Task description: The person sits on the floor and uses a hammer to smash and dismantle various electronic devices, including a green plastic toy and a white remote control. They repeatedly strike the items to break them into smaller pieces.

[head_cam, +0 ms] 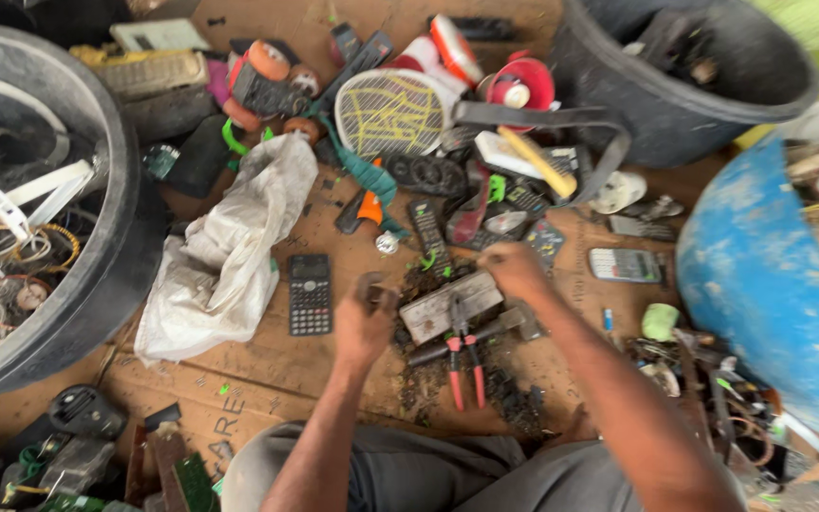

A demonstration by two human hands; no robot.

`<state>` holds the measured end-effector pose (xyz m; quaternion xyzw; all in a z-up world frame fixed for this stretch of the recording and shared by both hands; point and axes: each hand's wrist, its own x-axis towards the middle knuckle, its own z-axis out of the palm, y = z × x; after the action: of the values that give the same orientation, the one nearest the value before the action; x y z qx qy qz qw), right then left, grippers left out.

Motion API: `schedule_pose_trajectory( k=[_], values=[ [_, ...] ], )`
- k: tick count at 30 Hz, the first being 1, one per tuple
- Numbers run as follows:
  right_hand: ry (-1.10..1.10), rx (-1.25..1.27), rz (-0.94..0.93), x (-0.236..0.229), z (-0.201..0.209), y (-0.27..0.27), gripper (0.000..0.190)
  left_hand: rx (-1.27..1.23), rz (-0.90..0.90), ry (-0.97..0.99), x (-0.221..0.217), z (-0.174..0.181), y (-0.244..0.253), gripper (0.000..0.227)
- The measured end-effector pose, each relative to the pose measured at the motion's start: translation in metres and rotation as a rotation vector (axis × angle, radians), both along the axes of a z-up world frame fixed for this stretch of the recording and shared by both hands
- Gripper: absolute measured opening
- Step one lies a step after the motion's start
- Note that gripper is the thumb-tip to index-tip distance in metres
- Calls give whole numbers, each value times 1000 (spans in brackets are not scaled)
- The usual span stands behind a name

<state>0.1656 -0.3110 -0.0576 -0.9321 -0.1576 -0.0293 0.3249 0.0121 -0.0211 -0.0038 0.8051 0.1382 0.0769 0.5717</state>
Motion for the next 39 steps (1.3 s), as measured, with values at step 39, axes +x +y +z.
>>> schedule_pose_trajectory(
  k=[39],
  values=[
    [-402, 403, -466, -229, 100, -59, 40, 603, -524, 293, -31, -59, -50, 40]
  ],
)
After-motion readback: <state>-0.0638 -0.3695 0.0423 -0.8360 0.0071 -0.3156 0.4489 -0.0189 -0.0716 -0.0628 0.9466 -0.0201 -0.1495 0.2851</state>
